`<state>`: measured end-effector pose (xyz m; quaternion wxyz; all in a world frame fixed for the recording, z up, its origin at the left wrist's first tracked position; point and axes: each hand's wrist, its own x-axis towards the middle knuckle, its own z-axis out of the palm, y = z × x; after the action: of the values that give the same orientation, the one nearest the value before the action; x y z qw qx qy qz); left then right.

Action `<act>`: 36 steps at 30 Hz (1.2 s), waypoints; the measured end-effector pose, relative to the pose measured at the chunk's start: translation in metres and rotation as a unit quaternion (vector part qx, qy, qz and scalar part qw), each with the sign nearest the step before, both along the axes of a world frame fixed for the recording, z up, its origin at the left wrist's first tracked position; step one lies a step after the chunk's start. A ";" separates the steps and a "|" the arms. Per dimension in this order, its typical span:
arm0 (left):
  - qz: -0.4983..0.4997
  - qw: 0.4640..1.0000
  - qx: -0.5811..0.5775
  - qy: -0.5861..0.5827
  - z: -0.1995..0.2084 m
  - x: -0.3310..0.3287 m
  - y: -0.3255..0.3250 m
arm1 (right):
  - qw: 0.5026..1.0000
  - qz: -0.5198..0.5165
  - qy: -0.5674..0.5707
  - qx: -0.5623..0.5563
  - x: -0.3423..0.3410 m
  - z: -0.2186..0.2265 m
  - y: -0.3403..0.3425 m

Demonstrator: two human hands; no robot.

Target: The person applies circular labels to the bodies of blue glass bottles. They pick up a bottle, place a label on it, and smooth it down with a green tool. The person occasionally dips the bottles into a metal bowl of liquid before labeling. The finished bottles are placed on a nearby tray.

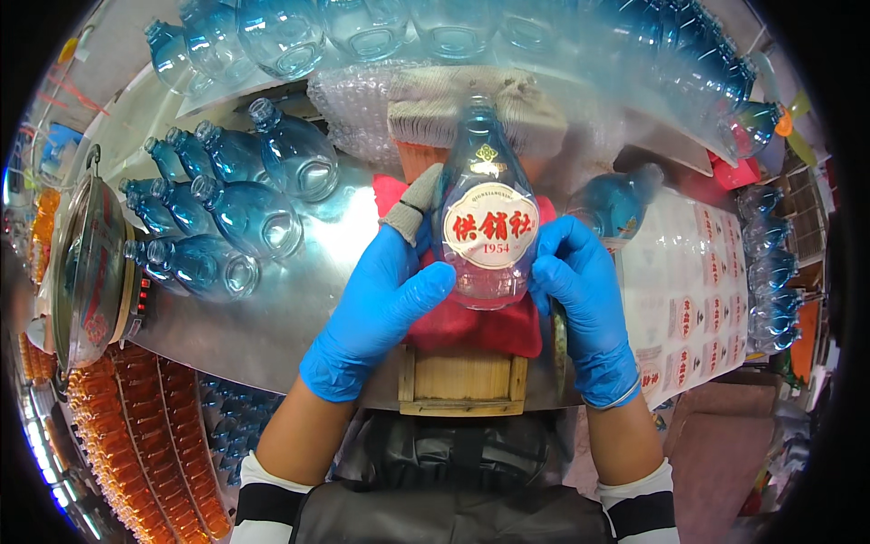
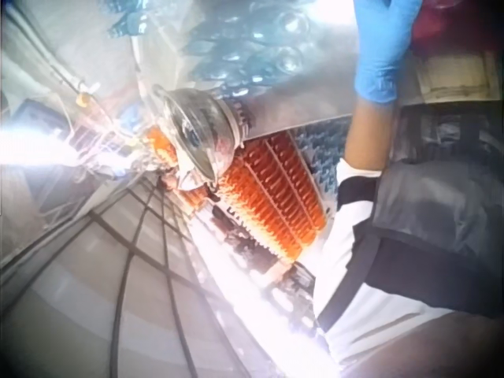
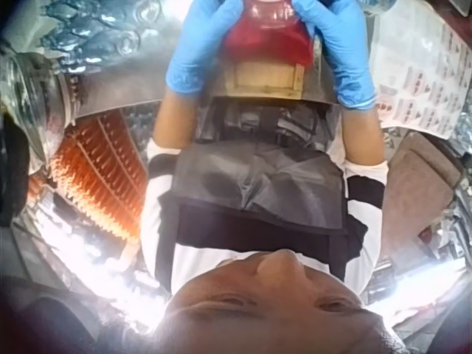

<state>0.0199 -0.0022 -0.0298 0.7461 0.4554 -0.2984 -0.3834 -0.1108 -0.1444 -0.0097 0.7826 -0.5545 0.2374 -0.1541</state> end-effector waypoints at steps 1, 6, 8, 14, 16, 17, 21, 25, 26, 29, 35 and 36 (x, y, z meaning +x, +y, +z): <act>-0.003 1.000 0.006 0.014 0.003 -0.001 -0.001 | 1.000 -0.002 -0.003 -0.012 0.001 0.000 0.001; 0.005 1.000 0.022 -0.005 0.005 -0.005 -0.001 | 0.999 -0.011 -0.005 -0.042 0.005 -0.001 0.000; 0.009 1.000 0.024 -0.001 0.005 -0.007 -0.001 | 0.999 -0.015 -0.003 -0.032 0.005 -0.002 -0.001; -0.009 1.000 0.001 -0.009 0.006 -0.004 -0.001 | 0.999 -0.013 -0.041 -0.007 0.003 -0.007 -0.001; -0.022 0.999 -0.032 0.008 0.006 -0.002 -0.001 | 0.998 0.002 -0.063 -0.003 0.001 -0.007 -0.002; -0.018 1.000 -0.024 0.006 0.007 -0.002 0.001 | 0.998 0.002 -0.063 -0.007 0.001 -0.008 -0.001; -0.014 1.000 -0.007 -0.001 0.006 -0.001 0.002 | 0.998 -0.004 -0.066 -0.012 0.002 -0.012 0.000; -0.012 1.000 0.012 -0.003 0.009 -0.003 0.002 | 0.997 -0.005 -0.078 0.003 0.001 -0.015 0.000; -0.013 1.000 0.008 -0.003 0.008 -0.003 0.003 | 0.997 -0.004 -0.083 0.004 0.001 -0.017 -0.001; -0.018 1.000 -0.002 -0.001 0.005 -0.002 0.002 | 0.996 -0.005 -0.094 0.011 0.001 -0.020 -0.001; -0.019 1.000 0.005 -0.007 0.006 -0.002 0.001 | 0.997 -0.031 -0.056 0.037 -0.002 -0.019 -0.001; -0.018 1.000 0.007 -0.012 0.005 -0.002 0.001 | 0.994 -0.067 -0.031 0.078 -0.003 -0.019 0.000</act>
<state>0.0178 -0.0012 -0.0246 0.7322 0.4602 -0.3123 -0.3931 -0.1136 -0.1448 -0.0285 0.8183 -0.4693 0.2612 -0.2044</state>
